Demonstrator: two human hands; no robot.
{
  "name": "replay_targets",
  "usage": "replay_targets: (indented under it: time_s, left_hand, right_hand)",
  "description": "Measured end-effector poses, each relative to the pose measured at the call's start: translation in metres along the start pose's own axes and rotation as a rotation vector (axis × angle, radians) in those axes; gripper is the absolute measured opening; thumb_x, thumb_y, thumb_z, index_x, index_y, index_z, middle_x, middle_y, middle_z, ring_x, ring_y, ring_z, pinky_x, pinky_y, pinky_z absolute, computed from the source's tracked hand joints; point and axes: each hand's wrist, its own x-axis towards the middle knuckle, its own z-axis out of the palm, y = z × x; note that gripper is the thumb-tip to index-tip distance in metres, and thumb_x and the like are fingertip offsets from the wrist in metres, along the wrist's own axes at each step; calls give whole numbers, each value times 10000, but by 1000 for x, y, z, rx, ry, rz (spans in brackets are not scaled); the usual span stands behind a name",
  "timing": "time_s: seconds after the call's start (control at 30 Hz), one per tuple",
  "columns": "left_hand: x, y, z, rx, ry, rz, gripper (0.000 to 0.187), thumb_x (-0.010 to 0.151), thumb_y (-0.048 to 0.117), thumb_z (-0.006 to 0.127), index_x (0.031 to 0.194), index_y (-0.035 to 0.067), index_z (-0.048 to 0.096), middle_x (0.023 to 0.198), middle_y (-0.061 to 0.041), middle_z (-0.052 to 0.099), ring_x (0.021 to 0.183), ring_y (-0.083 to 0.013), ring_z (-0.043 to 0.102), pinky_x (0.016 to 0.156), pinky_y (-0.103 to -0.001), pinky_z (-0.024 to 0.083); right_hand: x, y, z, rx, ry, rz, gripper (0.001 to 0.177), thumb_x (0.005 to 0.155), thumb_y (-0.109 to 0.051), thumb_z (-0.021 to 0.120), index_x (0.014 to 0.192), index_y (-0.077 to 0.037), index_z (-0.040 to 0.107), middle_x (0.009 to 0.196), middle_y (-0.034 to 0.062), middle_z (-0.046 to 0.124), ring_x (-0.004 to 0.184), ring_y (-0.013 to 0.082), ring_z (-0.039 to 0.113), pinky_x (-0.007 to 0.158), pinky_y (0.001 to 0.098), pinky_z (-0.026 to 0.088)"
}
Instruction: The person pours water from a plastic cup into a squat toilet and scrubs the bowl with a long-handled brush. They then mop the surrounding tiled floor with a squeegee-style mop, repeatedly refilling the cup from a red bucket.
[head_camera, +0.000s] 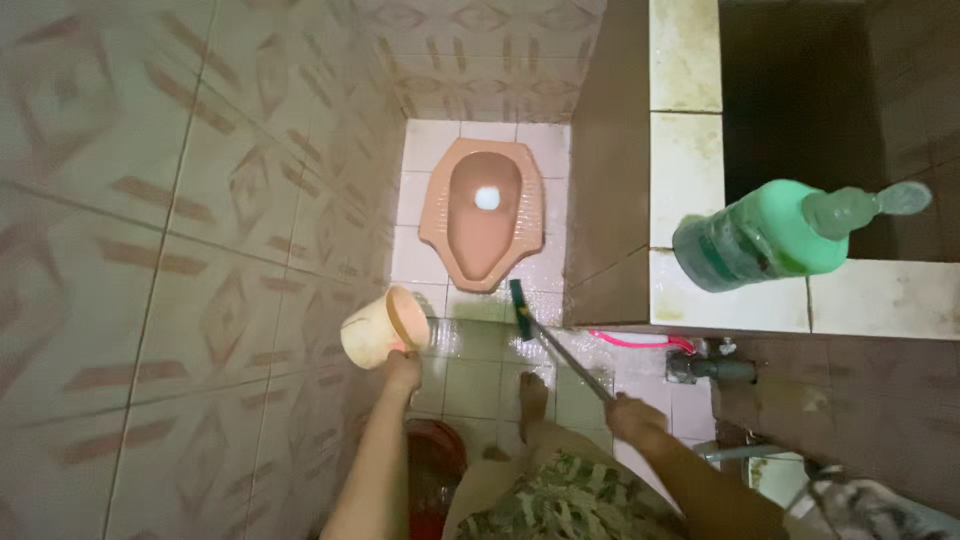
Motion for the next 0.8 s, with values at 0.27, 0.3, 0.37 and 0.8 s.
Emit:
replay_targets:
  time_s: [0.27, 0.3, 0.37, 0.8]
  left_hand:
    - [-42, -54, -8, -20, 0, -39, 451, 983, 327, 561, 1122, -97, 632, 1013, -317, 704, 921, -401, 720, 820, -482, 564]
    - [-48, -58, -7, -12, 7, -21, 464, 985, 336, 560, 1136, -97, 629, 1034, -323, 699, 949, -407, 715, 839, -482, 560]
    - [-61, -66, -9, 13, 72, 87, 484, 988, 344, 579, 1137, -113, 637, 1076, -346, 675, 1011, -411, 683, 868, -473, 546]
    - [-190, -72, -82, -11, -104, 10, 434, 1005, 295, 512, 1011, -125, 622, 683, -216, 678, 526, -305, 649, 557, -449, 520]
  right_hand:
    - [-2, -38, 28, 683, -135, -36, 400, 1023, -258, 476, 1197, 43, 674, 1009, 277, 704, 926, 445, 690, 735, 556, 574]
    - [-4, -37, 30, 419, 92, -85, 368, 1012, -222, 477, 1241, 22, 630, 1077, 294, 700, 1000, 447, 684, 834, 533, 551]
    - [-8, -33, 36, 135, 276, -56, 361, 985, -169, 484, 1289, -11, 597, 1185, 298, 689, 1116, 433, 673, 958, 499, 531]
    - [-29, -83, 110, 332, 136, -36, 449, 913, -98, 516, 1352, -52, 598, 1278, 259, 652, 1204, 394, 661, 1029, 478, 524]
